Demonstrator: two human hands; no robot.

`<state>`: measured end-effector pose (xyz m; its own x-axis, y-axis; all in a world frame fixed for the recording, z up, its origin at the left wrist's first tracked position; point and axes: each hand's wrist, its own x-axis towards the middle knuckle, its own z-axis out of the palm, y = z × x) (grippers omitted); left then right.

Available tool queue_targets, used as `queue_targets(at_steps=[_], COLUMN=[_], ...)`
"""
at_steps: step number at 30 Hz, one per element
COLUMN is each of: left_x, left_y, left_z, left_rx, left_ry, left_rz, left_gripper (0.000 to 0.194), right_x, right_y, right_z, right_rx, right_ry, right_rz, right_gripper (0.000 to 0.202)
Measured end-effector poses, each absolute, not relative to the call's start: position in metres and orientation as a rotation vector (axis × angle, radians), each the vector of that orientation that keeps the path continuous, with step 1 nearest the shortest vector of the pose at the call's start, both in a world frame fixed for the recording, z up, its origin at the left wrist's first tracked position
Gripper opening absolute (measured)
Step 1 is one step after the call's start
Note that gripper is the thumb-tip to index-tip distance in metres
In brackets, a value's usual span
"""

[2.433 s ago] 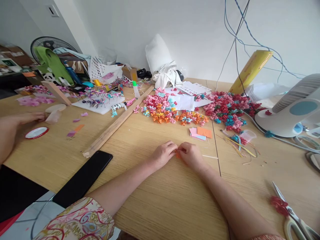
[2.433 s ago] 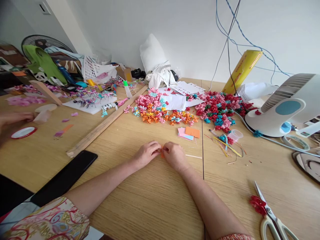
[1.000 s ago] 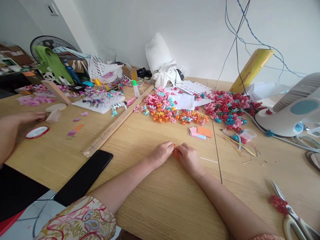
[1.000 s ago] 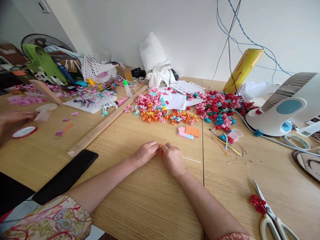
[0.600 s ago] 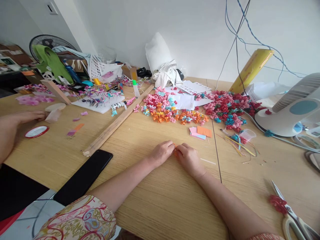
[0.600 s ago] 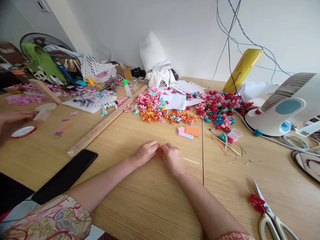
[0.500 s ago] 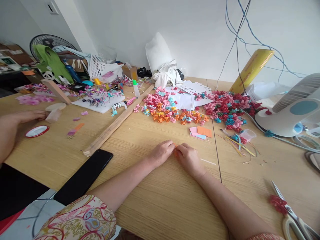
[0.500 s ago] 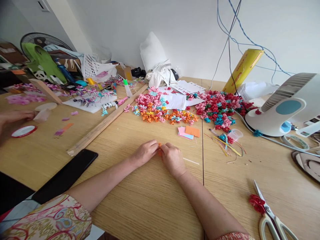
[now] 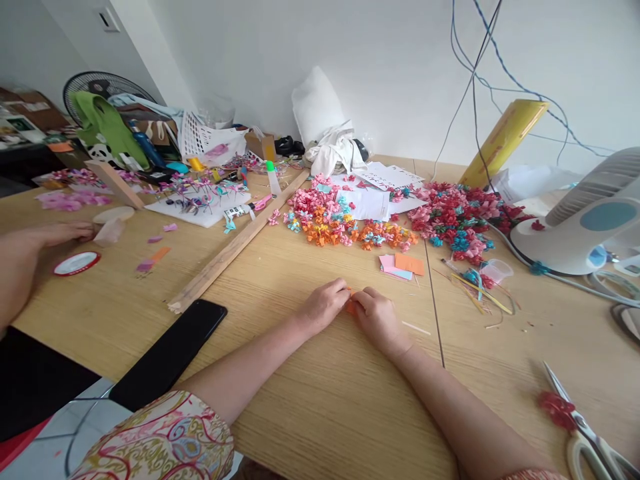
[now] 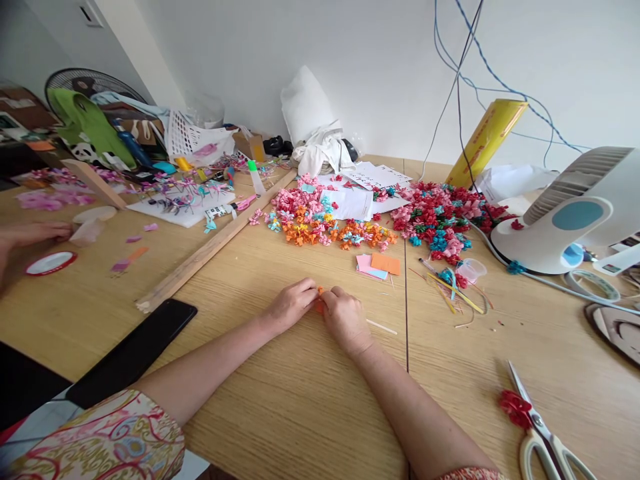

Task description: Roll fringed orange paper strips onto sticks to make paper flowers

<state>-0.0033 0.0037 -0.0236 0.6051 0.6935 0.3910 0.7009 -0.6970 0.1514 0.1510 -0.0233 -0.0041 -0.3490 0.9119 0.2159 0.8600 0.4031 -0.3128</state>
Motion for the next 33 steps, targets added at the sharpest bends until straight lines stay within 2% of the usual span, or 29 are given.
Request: queue_targets(at_steps=[4,16,21,33], left_x=[-0.005,-0.004,-0.002,-0.005], left_y=[0.004,0.001,0.001,-0.001], left_z=[-0.023,-0.014,-0.017,-0.013], left_rx=[-2.793,-2.848,-2.779,-2.695], left_ry=[-1.257,-1.407,-1.358,-1.225], left_rz=[-0.627,-0.417,-0.487,-0.410], left_gripper=[0.024,0.029,0.017,0.014], right_x=[0.151,0.152,0.152,0.153], right_y=[-0.023,-0.020,-0.020,-0.021], right_z=[-0.005,-0.009,-0.008,-0.008], right_rx=[-1.486,-1.453,-1.447,-1.511], right_ry=[-2.301,-2.255,-2.256,-2.286], right_rz=[0.245,0.260,0.281,0.293], right_gripper=[0.014,0.019,0.022,0.021])
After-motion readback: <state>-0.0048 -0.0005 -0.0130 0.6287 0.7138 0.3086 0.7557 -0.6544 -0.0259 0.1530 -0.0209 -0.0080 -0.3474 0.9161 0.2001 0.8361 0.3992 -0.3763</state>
